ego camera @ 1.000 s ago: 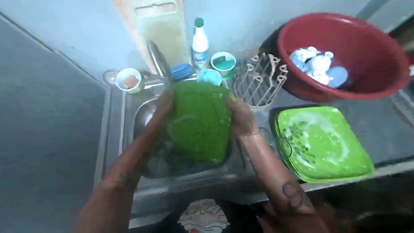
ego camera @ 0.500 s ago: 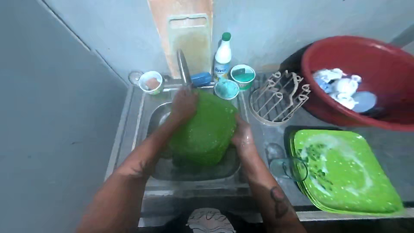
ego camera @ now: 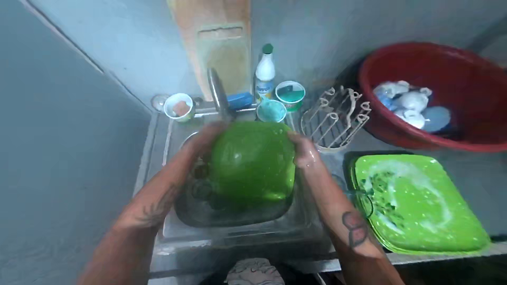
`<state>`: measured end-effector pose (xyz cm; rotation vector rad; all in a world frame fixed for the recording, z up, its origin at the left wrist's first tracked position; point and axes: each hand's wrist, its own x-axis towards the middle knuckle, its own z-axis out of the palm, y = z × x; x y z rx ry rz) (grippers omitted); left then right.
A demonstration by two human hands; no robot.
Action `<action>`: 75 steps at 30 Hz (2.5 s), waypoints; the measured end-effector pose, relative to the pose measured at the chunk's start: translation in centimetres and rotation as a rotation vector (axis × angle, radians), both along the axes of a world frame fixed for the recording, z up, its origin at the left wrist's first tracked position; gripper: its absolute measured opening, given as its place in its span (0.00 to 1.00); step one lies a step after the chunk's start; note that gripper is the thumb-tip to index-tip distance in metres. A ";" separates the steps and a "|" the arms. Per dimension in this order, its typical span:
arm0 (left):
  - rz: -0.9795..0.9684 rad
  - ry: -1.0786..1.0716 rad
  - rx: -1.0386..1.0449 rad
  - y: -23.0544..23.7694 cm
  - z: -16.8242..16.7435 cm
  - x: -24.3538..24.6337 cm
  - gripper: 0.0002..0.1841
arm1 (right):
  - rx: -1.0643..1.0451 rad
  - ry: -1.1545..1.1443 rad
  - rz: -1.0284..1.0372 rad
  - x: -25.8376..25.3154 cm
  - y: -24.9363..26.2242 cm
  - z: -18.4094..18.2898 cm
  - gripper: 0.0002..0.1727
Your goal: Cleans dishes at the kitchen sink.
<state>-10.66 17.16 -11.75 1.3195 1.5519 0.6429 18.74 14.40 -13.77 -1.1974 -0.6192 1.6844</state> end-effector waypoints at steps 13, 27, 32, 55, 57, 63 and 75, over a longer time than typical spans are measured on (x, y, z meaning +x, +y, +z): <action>0.536 -0.781 0.037 -9.9 -1.4 0.2 0.20 | 1.344 -1.259 0.372 -15.1 1.6 -3.3 0.26; 0.856 -0.947 0.168 -12.4 -2.5 -2.2 0.21 | 1.306 -1.190 0.635 -13.2 -8.8 -4.3 0.34; 0.799 -0.940 0.145 -13.5 -2.5 -3.0 0.22 | 1.012 -1.322 0.472 -9.5 -1.4 -4.7 0.37; 0.615 -0.825 0.106 -12.7 -3.0 -0.4 0.19 | 1.019 -1.347 0.532 -13.9 2.9 -0.7 0.35; 0.536 -0.846 0.130 -11.6 -3.5 -0.1 0.19 | 1.177 -1.324 0.629 -17.0 0.2 -1.0 0.33; 0.696 -0.884 0.134 -11.1 -3.8 -2.3 0.19 | 1.589 -1.327 0.895 -10.1 -8.3 -2.9 0.48; 0.347 -0.600 -0.175 -5.5 -0.7 3.3 0.11 | 1.600 -1.605 0.650 3.2 -5.0 14.0 0.13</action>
